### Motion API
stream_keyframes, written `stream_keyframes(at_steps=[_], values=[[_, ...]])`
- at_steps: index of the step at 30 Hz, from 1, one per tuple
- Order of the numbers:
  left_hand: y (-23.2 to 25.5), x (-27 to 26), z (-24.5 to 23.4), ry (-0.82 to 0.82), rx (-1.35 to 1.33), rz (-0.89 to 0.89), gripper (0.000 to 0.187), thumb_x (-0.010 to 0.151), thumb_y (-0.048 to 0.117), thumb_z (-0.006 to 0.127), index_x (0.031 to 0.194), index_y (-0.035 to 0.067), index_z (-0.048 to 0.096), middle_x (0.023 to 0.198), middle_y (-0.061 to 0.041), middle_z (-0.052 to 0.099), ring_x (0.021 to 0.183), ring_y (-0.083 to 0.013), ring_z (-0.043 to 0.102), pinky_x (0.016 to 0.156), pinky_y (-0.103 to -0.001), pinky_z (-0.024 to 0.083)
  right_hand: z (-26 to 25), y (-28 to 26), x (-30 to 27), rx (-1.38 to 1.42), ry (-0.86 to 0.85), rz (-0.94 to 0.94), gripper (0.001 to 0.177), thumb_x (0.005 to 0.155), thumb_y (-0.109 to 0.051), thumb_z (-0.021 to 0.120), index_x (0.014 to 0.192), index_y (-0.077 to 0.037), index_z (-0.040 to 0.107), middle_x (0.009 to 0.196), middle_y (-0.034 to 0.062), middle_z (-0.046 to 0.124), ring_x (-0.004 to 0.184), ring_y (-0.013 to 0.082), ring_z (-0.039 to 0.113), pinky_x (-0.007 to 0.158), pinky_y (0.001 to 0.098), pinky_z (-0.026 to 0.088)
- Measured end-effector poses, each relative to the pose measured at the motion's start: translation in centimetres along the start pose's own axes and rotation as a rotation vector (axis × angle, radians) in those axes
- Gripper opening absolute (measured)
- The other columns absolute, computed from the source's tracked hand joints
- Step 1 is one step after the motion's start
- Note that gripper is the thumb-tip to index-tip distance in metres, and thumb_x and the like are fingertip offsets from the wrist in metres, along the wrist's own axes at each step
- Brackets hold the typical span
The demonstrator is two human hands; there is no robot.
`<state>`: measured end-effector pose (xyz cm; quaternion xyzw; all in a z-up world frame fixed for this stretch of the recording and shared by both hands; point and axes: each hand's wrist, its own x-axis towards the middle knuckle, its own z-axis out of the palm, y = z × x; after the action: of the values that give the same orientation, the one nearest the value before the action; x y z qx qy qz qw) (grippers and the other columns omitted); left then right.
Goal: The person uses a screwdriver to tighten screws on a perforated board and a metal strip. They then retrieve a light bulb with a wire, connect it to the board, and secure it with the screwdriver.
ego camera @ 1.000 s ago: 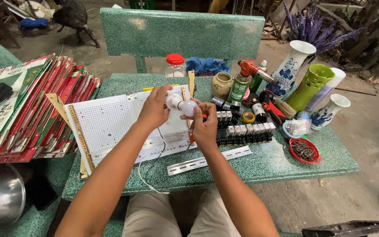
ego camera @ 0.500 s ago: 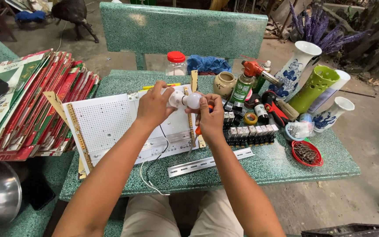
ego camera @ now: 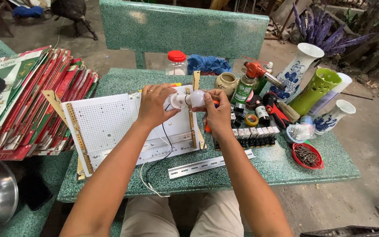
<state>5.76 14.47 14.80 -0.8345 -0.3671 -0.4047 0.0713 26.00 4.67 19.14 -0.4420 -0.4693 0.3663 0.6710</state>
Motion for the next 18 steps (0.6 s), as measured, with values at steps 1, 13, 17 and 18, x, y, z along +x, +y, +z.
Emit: stream_keyframes(at_steps=[1,13,17,18], values=[[0.0,0.0,0.1,0.000,-0.001,0.000,0.065,0.063,0.032,0.096,0.120,0.024,0.064,0.122,0.000,0.069,0.118,-0.0239,0.064,0.109,-0.049,0.038,-0.2,0.1,0.2,-0.001,0.001,0.000,0.019,0.107,-0.025,0.056,0.108,-0.007,0.049,0.106,0.0231,0.072,0.048,0.0206,0.070,0.028,0.0175,0.044],[-0.6,-0.2,0.8,0.020,-0.058,-0.044,0.067,0.059,0.032,0.097,0.119,0.026,0.068,0.124,0.002,0.068,0.119,-0.0214,0.062,0.108,-0.044,0.035,1.2,-3.4,1.1,-1.013,-0.058,-0.586,0.015,0.096,-0.026,0.074,0.109,-0.021,0.079,0.086,-0.0013,0.074,0.073,0.0164,0.072,0.059,0.0302,0.059],[-0.8,-0.4,0.9,0.039,-0.066,-0.047,0.070,0.055,0.029,0.098,0.118,0.027,0.068,0.124,0.002,0.069,0.119,-0.0212,0.062,0.108,-0.044,0.036,3.8,-3.5,3.1,-1.330,-0.206,-0.765,0.008,0.090,-0.020,0.075,0.096,-0.020,0.080,0.080,0.0013,0.070,0.074,0.0208,0.069,0.061,0.0325,0.058],[-0.8,-0.4,1.0,0.045,-0.065,-0.034,0.069,0.055,0.029,0.099,0.117,0.026,0.068,0.125,0.002,0.069,0.119,-0.0213,0.062,0.107,-0.044,0.037,4.6,-3.5,3.6,-1.434,-0.250,-0.755,0.006,0.089,-0.020,0.075,0.092,-0.019,0.081,0.078,0.0022,0.070,0.073,0.0207,0.067,0.063,0.0322,0.058]])
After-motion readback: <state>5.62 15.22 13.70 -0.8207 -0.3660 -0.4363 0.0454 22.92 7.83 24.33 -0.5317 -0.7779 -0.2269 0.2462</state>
